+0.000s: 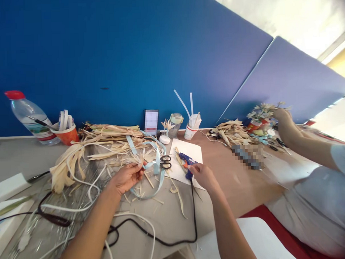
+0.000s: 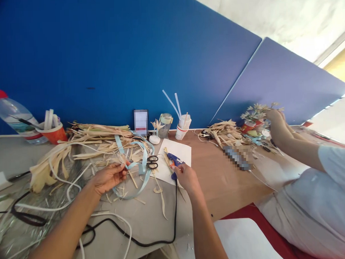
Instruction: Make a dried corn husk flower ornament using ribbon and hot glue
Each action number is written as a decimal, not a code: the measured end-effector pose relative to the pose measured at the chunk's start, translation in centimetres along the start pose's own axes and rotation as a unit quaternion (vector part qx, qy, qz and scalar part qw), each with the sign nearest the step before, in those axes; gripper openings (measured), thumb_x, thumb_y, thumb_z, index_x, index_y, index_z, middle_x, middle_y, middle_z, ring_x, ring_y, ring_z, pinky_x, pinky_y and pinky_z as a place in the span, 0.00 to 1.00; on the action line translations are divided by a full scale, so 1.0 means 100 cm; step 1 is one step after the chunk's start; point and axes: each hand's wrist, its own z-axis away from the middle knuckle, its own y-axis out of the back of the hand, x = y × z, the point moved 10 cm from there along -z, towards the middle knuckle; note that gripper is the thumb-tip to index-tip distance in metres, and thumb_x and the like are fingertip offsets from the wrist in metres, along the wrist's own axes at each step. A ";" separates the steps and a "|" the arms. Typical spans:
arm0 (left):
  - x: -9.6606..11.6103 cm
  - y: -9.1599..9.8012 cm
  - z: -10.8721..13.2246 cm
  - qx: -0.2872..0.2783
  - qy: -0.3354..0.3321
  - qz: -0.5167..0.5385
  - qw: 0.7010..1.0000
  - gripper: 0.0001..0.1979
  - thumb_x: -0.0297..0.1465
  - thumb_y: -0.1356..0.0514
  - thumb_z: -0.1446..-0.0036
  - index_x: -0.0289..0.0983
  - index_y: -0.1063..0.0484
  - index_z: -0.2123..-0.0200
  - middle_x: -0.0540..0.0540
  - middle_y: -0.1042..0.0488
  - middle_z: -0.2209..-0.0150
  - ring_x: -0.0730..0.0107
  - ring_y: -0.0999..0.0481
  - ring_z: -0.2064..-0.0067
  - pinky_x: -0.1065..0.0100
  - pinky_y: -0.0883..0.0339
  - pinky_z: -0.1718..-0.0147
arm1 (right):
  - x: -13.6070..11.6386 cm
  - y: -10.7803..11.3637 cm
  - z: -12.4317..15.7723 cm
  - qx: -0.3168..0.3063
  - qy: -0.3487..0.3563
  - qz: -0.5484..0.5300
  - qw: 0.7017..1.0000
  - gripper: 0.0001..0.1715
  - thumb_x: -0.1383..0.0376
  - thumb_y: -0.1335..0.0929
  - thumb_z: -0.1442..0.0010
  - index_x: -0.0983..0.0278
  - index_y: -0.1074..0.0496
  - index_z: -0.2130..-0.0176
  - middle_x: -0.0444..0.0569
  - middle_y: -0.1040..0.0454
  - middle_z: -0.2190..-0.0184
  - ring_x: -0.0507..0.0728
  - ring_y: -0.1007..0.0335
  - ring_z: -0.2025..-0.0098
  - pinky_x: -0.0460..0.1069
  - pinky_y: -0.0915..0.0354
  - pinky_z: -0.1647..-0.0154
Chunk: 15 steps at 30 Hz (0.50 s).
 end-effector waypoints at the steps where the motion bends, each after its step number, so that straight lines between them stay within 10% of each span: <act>1: 0.000 -0.001 0.000 -0.001 -0.002 0.000 1.000 0.05 0.19 0.39 0.48 0.29 0.23 0.67 0.46 0.29 0.77 0.78 0.29 0.78 0.75 0.30 0.76 | 0.008 -0.002 0.000 0.001 -0.019 0.031 0.999 0.19 0.52 0.37 0.44 0.63 0.27 0.68 0.52 0.25 0.72 0.60 0.29 0.65 0.50 0.41 0.67; 8: 0.006 -0.001 0.000 0.003 -0.021 -0.003 1.000 0.08 0.17 0.41 0.47 0.28 0.23 0.67 0.46 0.29 0.77 0.76 0.29 0.78 0.74 0.30 0.78 | 0.019 -0.011 -0.002 0.034 -0.101 0.024 0.994 0.27 0.52 0.31 0.50 0.67 0.32 0.56 0.65 0.26 0.60 0.67 0.30 0.55 0.54 0.39 0.62; 15: 0.008 0.000 0.001 0.001 -0.031 0.001 1.000 0.08 0.18 0.42 0.46 0.29 0.22 0.67 0.46 0.29 0.77 0.77 0.30 0.77 0.75 0.30 0.78 | 0.037 -0.023 -0.001 0.024 -0.143 -0.273 0.951 0.12 0.57 0.32 0.53 0.62 0.35 0.74 0.44 0.35 0.84 0.56 0.35 0.78 0.48 0.43 0.80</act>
